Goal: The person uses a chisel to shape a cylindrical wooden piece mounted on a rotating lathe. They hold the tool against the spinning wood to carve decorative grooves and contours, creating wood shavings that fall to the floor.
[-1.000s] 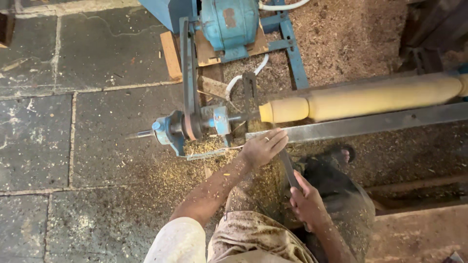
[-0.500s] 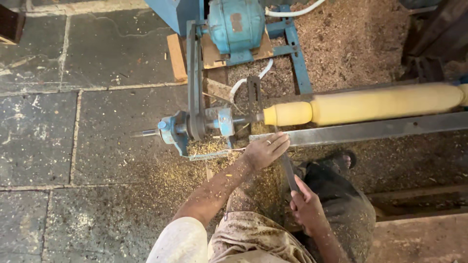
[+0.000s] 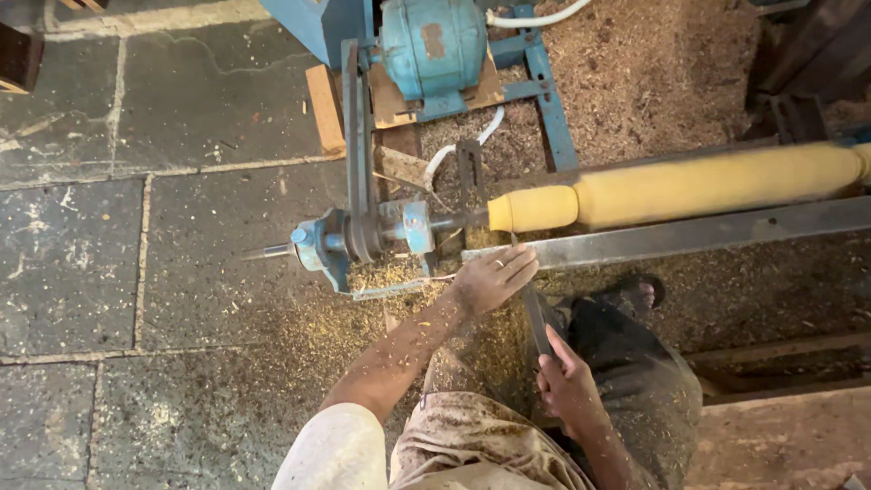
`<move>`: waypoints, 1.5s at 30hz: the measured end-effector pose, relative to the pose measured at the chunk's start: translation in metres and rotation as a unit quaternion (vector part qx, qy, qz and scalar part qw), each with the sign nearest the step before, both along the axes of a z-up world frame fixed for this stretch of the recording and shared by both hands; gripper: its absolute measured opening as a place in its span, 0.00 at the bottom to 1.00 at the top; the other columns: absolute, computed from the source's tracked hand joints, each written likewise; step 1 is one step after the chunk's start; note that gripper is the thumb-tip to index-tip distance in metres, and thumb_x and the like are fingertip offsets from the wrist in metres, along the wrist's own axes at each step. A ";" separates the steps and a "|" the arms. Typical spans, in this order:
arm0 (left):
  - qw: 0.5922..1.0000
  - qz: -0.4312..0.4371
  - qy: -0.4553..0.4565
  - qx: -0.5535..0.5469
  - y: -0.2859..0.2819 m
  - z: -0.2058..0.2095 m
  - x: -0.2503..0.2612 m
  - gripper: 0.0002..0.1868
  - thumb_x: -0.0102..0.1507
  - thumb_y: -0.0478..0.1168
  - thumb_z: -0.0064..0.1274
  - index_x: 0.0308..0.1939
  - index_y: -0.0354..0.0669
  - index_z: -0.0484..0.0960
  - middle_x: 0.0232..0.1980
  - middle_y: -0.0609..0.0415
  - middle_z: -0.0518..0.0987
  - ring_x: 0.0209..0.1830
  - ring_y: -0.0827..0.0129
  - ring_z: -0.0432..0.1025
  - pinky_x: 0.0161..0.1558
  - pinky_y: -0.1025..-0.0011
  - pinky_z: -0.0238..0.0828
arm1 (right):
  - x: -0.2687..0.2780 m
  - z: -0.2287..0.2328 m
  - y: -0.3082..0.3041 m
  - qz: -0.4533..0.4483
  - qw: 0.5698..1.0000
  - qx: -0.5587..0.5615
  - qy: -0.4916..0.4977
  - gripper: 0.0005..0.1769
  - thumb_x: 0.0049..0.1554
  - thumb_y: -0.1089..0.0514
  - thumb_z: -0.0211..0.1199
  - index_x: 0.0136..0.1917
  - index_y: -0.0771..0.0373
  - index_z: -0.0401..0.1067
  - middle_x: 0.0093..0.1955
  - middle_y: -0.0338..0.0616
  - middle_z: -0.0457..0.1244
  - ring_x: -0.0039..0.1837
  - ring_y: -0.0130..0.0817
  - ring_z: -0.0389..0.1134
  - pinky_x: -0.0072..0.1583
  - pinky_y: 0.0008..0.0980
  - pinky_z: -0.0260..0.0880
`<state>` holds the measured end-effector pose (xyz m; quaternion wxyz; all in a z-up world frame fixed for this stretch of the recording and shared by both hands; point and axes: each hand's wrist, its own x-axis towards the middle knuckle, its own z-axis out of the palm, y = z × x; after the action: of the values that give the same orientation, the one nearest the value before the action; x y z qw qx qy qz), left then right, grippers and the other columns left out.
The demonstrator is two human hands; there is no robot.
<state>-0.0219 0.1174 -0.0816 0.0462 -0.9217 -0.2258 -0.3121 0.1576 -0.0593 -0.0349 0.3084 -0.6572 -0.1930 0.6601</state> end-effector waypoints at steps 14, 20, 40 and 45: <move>1.000 0.009 0.014 -0.006 0.001 -0.005 0.003 0.20 0.65 0.39 0.53 0.62 0.40 0.79 0.65 0.52 0.77 0.69 0.60 0.71 0.65 0.65 0.78 | -0.001 0.012 0.009 0.010 1.000 -0.019 -0.009 0.36 0.61 0.59 0.54 0.82 0.47 0.54 0.26 0.38 0.55 0.23 0.24 0.49 0.26 0.29 0.49; 1.000 0.018 -0.019 -0.009 0.003 -0.016 0.008 0.19 0.65 0.38 0.54 0.61 0.41 0.79 0.64 0.51 0.78 0.67 0.60 0.72 0.64 0.66 0.78 | -0.002 0.018 0.014 0.001 1.000 -0.024 -0.002 0.36 0.61 0.60 0.53 0.81 0.46 0.55 0.25 0.38 0.55 0.22 0.25 0.48 0.25 0.29 0.49; 0.996 -0.016 0.071 -0.058 -0.005 0.005 0.012 0.25 0.62 0.38 0.50 0.65 0.49 0.78 0.71 0.60 0.73 0.71 0.63 0.69 0.46 0.61 0.81 | -0.001 -0.014 -0.016 -0.050 0.998 0.028 -0.010 0.35 0.62 0.58 0.53 0.81 0.50 0.55 0.26 0.38 0.57 0.25 0.24 0.51 0.28 0.28 0.51; 0.997 -0.013 0.044 -0.066 -0.002 -0.002 0.017 0.24 0.63 0.38 0.50 0.65 0.49 0.78 0.70 0.59 0.75 0.70 0.63 0.70 0.46 0.65 0.82 | 0.004 -0.006 -0.008 -0.030 0.999 0.025 -0.023 0.34 0.62 0.58 0.52 0.81 0.51 0.55 0.27 0.38 0.57 0.25 0.24 0.51 0.28 0.28 0.52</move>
<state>-0.0054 0.1150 -0.0836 -0.0091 -0.9383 -0.2315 -0.2565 0.1614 -0.0676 -0.0414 0.3401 -0.6697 -0.1963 0.6303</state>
